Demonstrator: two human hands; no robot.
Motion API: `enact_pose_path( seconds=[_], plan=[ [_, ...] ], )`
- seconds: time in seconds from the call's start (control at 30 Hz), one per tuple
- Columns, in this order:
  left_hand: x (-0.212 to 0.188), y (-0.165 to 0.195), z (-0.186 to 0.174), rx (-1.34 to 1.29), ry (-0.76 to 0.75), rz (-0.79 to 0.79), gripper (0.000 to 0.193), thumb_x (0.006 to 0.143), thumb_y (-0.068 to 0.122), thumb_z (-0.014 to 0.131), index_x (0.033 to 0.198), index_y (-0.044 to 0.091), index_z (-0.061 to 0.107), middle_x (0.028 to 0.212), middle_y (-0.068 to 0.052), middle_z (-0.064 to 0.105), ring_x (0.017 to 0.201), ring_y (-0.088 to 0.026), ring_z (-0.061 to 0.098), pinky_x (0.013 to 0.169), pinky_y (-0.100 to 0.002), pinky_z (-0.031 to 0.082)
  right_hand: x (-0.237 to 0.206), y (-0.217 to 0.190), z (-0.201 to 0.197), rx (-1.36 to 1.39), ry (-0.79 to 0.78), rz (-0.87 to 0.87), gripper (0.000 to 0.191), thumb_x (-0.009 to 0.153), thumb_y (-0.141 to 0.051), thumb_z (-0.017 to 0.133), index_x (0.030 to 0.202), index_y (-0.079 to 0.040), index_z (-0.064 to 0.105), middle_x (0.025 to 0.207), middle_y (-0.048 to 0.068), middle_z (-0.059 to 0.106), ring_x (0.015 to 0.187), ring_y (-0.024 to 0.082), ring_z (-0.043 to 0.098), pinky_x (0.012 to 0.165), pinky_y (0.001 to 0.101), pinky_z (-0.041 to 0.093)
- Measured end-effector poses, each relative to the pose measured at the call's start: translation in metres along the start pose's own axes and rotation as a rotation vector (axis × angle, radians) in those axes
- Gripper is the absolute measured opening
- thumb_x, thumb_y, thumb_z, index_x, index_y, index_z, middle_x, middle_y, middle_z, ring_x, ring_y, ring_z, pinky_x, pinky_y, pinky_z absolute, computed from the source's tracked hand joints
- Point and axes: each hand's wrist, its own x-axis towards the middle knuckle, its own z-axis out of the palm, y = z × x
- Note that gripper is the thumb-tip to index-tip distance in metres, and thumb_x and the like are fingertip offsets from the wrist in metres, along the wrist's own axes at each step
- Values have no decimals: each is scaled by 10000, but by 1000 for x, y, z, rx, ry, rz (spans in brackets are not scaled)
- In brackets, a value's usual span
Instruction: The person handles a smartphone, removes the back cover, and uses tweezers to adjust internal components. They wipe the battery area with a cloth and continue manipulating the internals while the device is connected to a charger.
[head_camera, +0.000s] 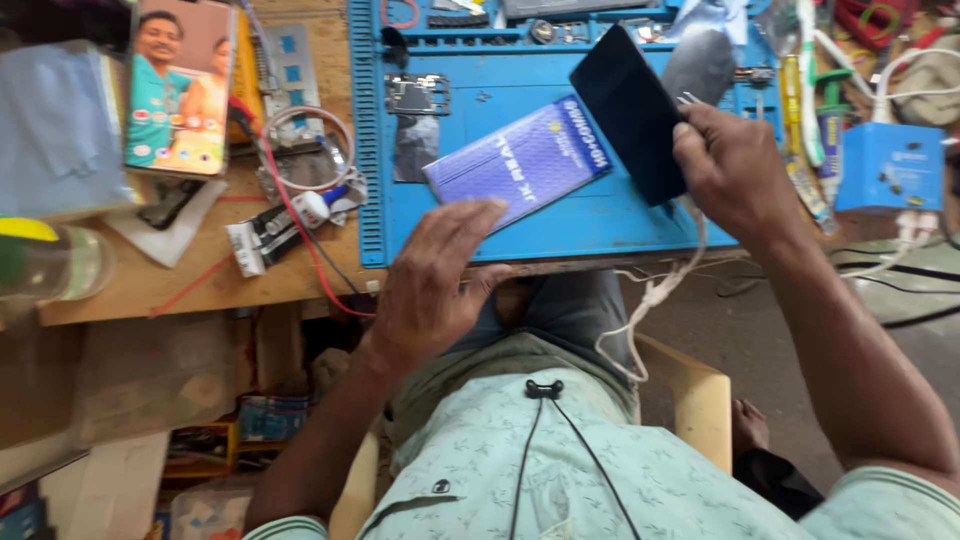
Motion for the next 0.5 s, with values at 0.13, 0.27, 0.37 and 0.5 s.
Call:
enact_pose_path(
  seconds=[0.13, 0.27, 0.37, 0.5],
  plan=[
    [16, -16, 17, 255, -64, 65, 511, 889, 155, 715, 1372, 30, 605, 1437, -205, 580, 1362, -423, 501, 1096, -518, 422, -4, 39, 25, 1252, -91, 30, 271, 1130, -97, 515, 1291, 97, 617, 1152, 136, 728, 1001, 172, 722, 918, 298, 615],
    [23, -24, 30, 226, -112, 83, 456, 945, 18, 656, 1394, 92, 617, 1511, -164, 575, 1459, -394, 505, 1214, -478, 433, -11, 42, 67, 1460, -123, 127, 327, 1081, -108, 490, 1339, 59, 600, 1171, 118, 728, 975, 163, 736, 861, 317, 626],
    [26, -22, 35, 101, -57, 82, 516, 945, 56, 701, 1438, 41, 547, 1464, -210, 572, 1413, -420, 515, 1174, -494, 461, -12, 21, 82, 1529, -141, 116, 323, 1111, -106, 478, 1371, 68, 559, 1202, 128, 719, 1016, 170, 734, 913, 331, 624],
    [37, -15, 45, -282, 39, -154, 671, 964, 65, 696, 1545, -19, 371, 1432, -199, 582, 1295, -312, 604, 1066, -406, 544, -19, -8, 85, 1556, -124, 54, 343, 1110, -115, 455, 1391, 67, 531, 1224, 125, 713, 1080, 169, 719, 977, 340, 603]
  ],
)
